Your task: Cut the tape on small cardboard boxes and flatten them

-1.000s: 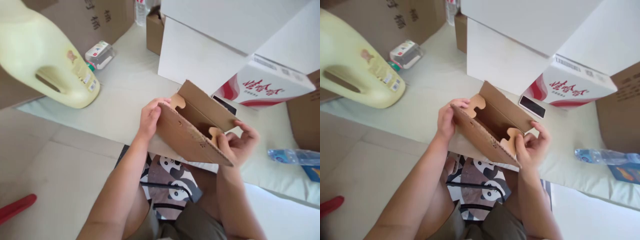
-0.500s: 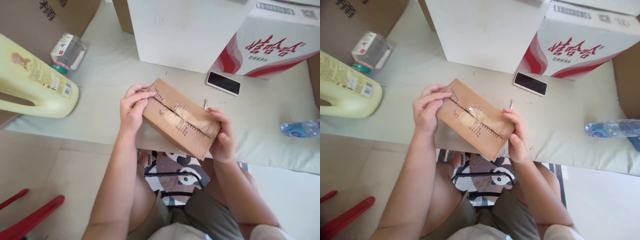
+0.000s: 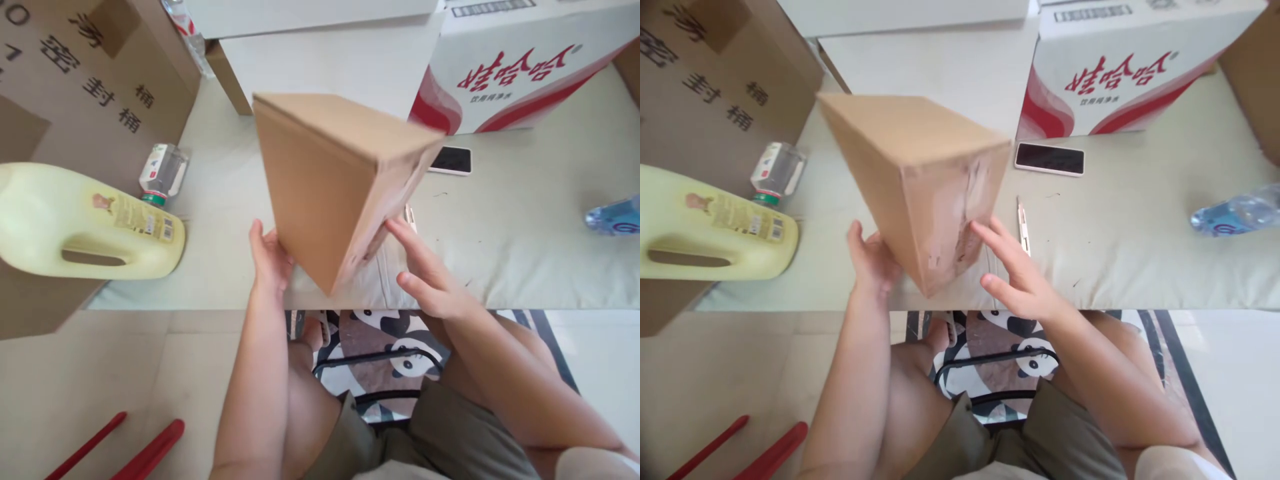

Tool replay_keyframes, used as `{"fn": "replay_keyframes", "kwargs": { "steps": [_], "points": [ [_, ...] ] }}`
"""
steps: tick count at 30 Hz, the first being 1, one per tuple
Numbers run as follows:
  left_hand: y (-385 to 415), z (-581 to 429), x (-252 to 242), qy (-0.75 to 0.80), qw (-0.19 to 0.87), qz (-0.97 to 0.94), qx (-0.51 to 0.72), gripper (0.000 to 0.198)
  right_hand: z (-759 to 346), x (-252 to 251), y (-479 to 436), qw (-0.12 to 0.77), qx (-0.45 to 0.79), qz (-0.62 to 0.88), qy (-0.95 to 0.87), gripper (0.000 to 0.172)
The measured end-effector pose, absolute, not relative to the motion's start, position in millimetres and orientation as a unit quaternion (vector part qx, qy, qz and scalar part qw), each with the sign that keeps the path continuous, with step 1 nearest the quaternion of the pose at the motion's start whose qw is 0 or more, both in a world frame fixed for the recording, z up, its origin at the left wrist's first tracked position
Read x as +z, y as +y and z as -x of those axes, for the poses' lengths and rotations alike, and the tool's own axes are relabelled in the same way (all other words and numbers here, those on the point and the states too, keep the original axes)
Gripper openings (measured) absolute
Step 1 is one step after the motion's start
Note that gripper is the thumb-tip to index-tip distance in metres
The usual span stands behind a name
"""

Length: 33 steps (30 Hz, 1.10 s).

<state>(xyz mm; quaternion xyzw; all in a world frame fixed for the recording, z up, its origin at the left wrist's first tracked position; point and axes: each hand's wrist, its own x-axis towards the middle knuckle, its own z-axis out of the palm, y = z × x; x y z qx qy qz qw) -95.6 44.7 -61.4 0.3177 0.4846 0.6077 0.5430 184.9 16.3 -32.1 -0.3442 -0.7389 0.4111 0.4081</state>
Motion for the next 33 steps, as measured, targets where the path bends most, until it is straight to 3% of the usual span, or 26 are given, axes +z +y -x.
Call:
{"fn": "replay_keyframes", "kwargs": {
  "steps": [3, 8, 10, 12, 14, 16, 19, 21, 24, 28, 31, 33],
  "points": [
    [36.9, 80.0, -58.7, 0.468, 0.642, -0.405, 0.453, 0.073, -187.6, -31.2, 15.0, 0.456, 0.387, 0.381, -0.705, 0.064],
    [33.4, 70.0, -54.3, 0.486, 0.695, -0.517, 0.116, 0.050, -195.0, -32.1, 23.1, 0.506, 0.396, 0.472, -0.604, 0.039],
    [39.8, 71.2, -58.8, 0.524, 0.628, -0.549, 0.174, 0.041, -197.7, -32.6, 27.3, 0.490, 0.408, 0.489, -0.595, 0.033],
    [49.1, 74.1, -65.1, 0.573, 0.496, -0.539, 0.369, 0.040, -199.2, -31.1, 29.2, 0.470, 0.424, 0.490, -0.599, 0.032],
    [57.9, 76.8, -69.9, 0.566, 0.342, -0.505, 0.554, 0.052, -199.5, -27.5, 28.8, 0.450, 0.443, 0.468, -0.618, 0.033],
    [63.2, 77.6, -71.4, 0.529, 0.259, -0.503, 0.633, 0.062, -199.2, -23.8, 28.2, 0.422, 0.468, 0.432, -0.645, 0.035],
    [64.4, 74.7, -69.7, 0.508, 0.252, -0.528, 0.633, 0.059, -200.7, -25.3, 32.2, 0.412, 0.445, 0.459, -0.649, 0.041],
    [63.6, 72.0, -68.5, 0.512, 0.255, -0.523, 0.632, 0.056, -204.6, -32.9, 39.3, 0.383, 0.348, 0.561, -0.646, 0.037],
    [63.4, 69.8, -68.1, 0.516, 0.256, -0.512, 0.637, 0.057, -213.3, -48.9, 52.0, 0.245, 0.197, 0.675, -0.667, 0.041],
    [64.6, 70.6, -68.8, 0.507, 0.266, -0.505, 0.646, 0.055, -221.2, -60.3, 62.4, 0.126, 0.169, 0.691, -0.692, 0.060],
    [64.6, 71.5, -69.6, 0.505, 0.265, -0.515, 0.640, 0.055, -222.1, -55.4, 63.7, 0.152, 0.218, 0.691, -0.672, 0.063],
    [64.1, 71.2, -69.8, 0.508, 0.262, -0.519, 0.636, 0.055, -222.2, -46.6, 61.8, 0.242, 0.304, 0.663, -0.640, 0.051]
  ]
}}
